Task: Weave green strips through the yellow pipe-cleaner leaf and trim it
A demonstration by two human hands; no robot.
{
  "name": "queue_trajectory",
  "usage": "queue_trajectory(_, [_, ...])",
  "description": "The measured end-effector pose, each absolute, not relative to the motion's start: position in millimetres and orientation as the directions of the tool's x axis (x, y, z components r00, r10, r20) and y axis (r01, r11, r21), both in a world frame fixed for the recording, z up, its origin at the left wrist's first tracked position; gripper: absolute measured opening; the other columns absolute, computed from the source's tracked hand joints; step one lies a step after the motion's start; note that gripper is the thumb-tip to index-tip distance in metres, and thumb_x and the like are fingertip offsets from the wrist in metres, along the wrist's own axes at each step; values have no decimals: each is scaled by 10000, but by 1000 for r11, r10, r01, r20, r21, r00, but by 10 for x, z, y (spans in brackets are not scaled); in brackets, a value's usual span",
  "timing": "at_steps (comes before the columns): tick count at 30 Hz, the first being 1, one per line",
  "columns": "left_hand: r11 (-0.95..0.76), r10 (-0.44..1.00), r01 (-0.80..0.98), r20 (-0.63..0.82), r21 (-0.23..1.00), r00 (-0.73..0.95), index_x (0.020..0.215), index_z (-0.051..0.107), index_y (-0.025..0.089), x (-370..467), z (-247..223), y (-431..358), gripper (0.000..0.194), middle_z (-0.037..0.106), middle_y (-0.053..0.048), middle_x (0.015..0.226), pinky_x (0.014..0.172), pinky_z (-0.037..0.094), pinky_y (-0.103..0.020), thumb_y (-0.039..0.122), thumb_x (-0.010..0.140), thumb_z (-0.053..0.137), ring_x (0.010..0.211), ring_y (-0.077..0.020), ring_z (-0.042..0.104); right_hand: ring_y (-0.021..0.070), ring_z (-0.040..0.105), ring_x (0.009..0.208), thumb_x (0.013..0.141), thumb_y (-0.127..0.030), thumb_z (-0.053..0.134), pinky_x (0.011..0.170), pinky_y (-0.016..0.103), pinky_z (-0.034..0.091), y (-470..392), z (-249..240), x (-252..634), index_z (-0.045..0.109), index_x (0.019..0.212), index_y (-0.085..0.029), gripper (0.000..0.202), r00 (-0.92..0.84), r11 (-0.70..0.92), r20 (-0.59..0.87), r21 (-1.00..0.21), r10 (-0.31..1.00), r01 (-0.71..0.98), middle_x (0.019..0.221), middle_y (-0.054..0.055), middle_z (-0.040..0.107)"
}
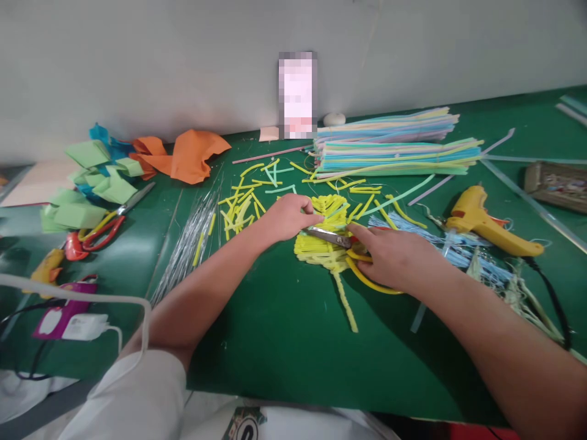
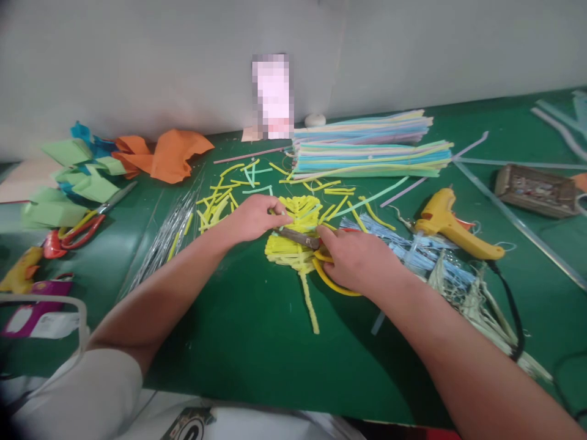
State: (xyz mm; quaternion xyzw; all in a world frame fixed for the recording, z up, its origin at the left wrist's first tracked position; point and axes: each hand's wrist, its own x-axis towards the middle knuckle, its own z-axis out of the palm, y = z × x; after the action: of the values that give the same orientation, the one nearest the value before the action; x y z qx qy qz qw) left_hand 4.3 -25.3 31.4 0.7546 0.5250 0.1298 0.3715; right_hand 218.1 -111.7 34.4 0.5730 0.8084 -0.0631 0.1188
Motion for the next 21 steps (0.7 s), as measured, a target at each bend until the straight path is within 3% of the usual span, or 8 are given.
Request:
queue_trajectory(7, [-176,887,712,-205,680,414,656,550,179,31,325,-246,276,588,8,687,600,342,-283,404,766,666,608,-110,481,274,657,807,854,-341,426,545,305,293,-1125,341,2214,480,1320,-219,485,-361,386,-221,78,906,919,1059,136,699])
queue_trajectory(16, [-196,884,731,-205,654,420,650,545,176,48,329,-245,259,603,1,720,610,344,-279,370,769,667,649,-117,502,255,653,829,869,-366,418,579,302,319,-1112,342,2293,501,1299,-219,462,-419,434,-232,16,878,901,1077,119,690])
queue_trajectory(21, [-177,891,751,-221,637,397,649,539,178,65,350,-253,259,613,-2,737,610,345,-282,362,769,677,666,-125,516,267,657,810,831,-321,459,556,294,296,-1094,349,2233,506,1309,-203,495,-388,413,-248,56,888,909,1030,130,702])
